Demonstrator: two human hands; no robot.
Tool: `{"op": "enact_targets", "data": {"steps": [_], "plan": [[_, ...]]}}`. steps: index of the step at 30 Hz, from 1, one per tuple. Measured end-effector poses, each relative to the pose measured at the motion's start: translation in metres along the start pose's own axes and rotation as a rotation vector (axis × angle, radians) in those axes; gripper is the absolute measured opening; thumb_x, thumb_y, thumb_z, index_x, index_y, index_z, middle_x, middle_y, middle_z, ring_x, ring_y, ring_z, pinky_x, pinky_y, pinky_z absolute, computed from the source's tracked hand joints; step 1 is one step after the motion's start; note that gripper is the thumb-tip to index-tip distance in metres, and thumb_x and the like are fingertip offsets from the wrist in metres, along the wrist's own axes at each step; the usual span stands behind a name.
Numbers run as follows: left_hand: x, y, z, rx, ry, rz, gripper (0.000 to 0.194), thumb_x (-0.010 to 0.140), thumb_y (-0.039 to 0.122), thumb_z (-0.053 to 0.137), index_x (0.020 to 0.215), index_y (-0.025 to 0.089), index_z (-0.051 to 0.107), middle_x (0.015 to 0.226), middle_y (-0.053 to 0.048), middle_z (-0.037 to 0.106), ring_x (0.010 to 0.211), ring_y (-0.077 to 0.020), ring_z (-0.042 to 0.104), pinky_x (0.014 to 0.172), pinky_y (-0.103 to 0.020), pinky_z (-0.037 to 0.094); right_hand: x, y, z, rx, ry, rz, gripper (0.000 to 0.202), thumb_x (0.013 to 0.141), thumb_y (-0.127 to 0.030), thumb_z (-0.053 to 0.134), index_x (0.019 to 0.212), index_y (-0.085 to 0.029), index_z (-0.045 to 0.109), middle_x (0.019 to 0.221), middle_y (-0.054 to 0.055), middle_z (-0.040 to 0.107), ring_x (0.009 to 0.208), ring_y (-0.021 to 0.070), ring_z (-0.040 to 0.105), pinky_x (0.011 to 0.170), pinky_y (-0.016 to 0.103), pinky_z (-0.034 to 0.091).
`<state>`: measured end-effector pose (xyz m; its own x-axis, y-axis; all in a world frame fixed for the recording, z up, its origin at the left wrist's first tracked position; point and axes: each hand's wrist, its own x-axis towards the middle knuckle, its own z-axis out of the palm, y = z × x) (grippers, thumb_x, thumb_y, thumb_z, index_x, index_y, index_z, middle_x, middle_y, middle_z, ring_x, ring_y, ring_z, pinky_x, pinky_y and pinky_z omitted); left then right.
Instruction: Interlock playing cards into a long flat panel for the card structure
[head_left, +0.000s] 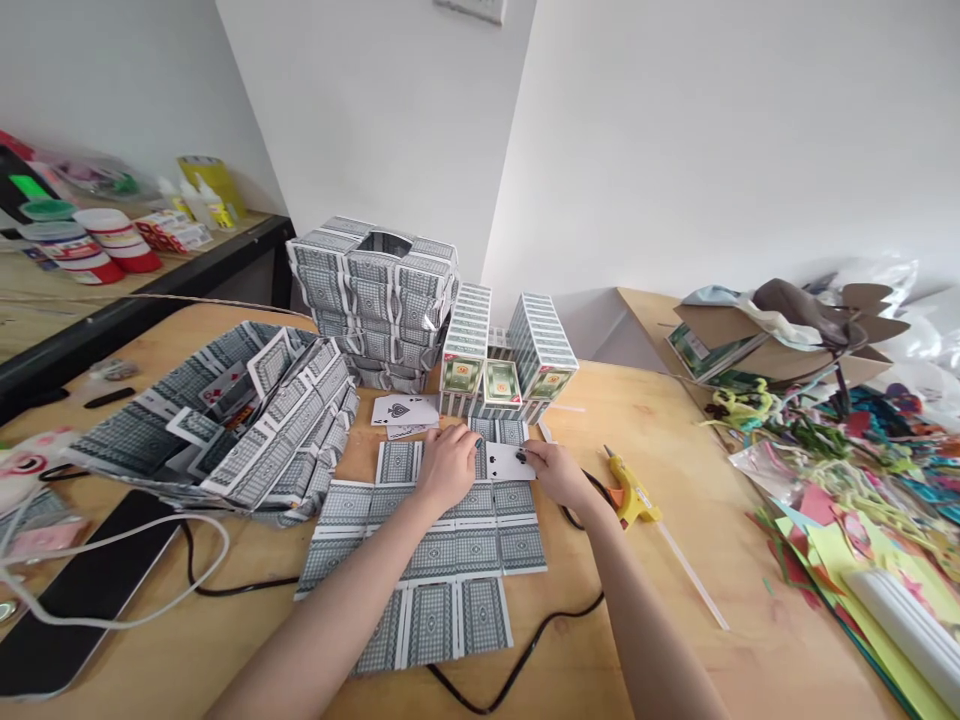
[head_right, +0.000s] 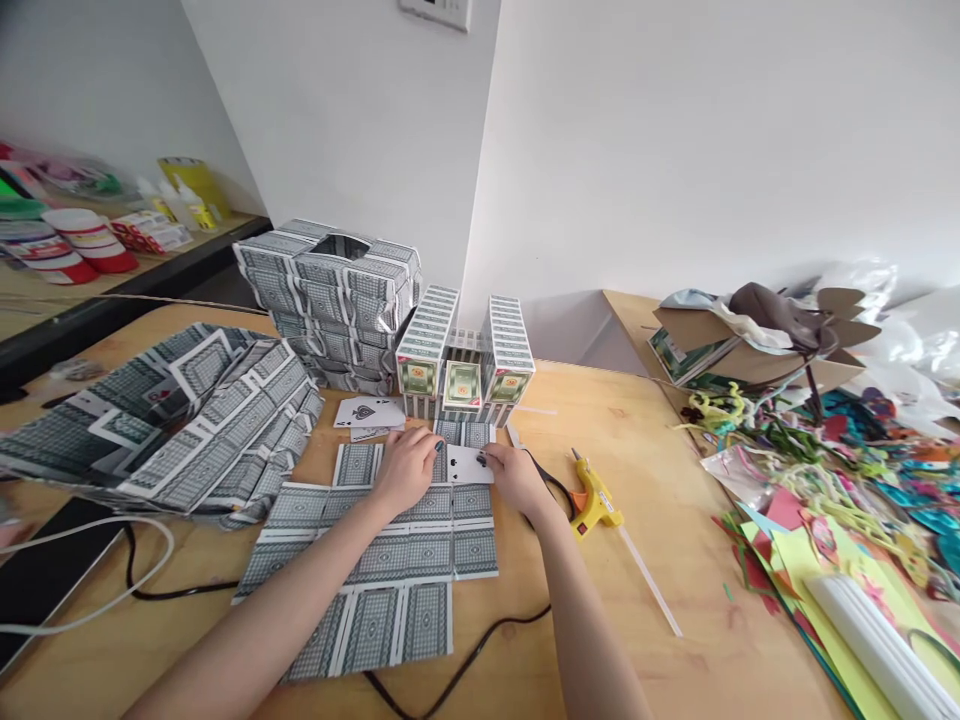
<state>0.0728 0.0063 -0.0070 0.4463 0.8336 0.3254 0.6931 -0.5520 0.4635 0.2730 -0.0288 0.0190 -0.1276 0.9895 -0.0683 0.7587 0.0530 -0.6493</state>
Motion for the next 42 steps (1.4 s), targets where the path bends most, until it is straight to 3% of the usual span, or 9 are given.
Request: {"op": "enact_targets", "data": {"steps": [7, 17, 28, 32, 42], "plan": [[0.000, -0.002, 0.002, -0.022, -0.009, -0.007, 0.026, 0.084, 0.010, 0.035, 0.096, 0.020, 0.055, 0.094, -0.005, 0.059, 0.092, -0.0202, 0.053, 0.082, -0.038, 0.033, 0.005, 0.006, 0.002, 0.052, -0.016, -0.007, 0.024, 0.081, -0.028, 0.038, 0.080, -0.017, 0.060, 0.071, 0.002, 0.061, 0.066, 0.0163, 0.053, 0.063, 0.026, 0.038], [-0.001, -0.002, 0.002, -0.053, -0.017, -0.024, 0.026, 0.086, 0.012, 0.034, 0.097, 0.019, 0.056, 0.095, -0.005, 0.059, 0.092, -0.0196, 0.053, 0.081, -0.037, 0.033, 0.018, 0.023, 0.001, 0.239, -0.106, -0.048, 0.025, 0.081, -0.033, 0.041, 0.076, -0.017, 0.058, 0.067, 0.000, 0.054, 0.064, 0.0142, 0.048, 0.063, 0.026, 0.039], [0.000, -0.001, 0.002, -0.040, -0.033, -0.020, 0.031, 0.084, 0.010, 0.035, 0.101, 0.020, 0.058, 0.096, -0.007, 0.059, 0.095, -0.0218, 0.053, 0.083, -0.039, 0.034, 0.012, 0.016, 0.003, 0.169, -0.076, -0.002, 0.020, 0.079, -0.028, 0.042, 0.070, -0.016, 0.055, 0.062, -0.001, 0.049, 0.061, 0.0123, 0.044, 0.057, 0.023, 0.036], [0.000, -0.003, 0.001, -0.043, -0.024, -0.007, 0.031, 0.084, 0.009, 0.035, 0.101, 0.020, 0.058, 0.095, -0.007, 0.059, 0.095, -0.0212, 0.053, 0.083, -0.039, 0.034, 0.016, 0.017, 0.001, 0.259, -0.118, -0.001, 0.023, 0.079, -0.034, 0.043, 0.072, -0.016, 0.056, 0.065, -0.001, 0.053, 0.064, 0.0131, 0.047, 0.060, 0.024, 0.038], [-0.004, 0.004, -0.018, 0.117, 0.000, -0.022, 0.015, 0.082, 0.019, 0.042, 0.089, 0.021, 0.055, 0.092, -0.007, 0.060, 0.096, -0.0263, 0.047, 0.078, -0.042, 0.033, 0.024, 0.029, -0.002, 0.385, -0.195, 0.020, 0.028, 0.077, -0.041, 0.048, 0.075, -0.016, 0.059, 0.064, -0.001, 0.054, 0.059, 0.0113, 0.045, 0.056, 0.023, 0.037]]}}
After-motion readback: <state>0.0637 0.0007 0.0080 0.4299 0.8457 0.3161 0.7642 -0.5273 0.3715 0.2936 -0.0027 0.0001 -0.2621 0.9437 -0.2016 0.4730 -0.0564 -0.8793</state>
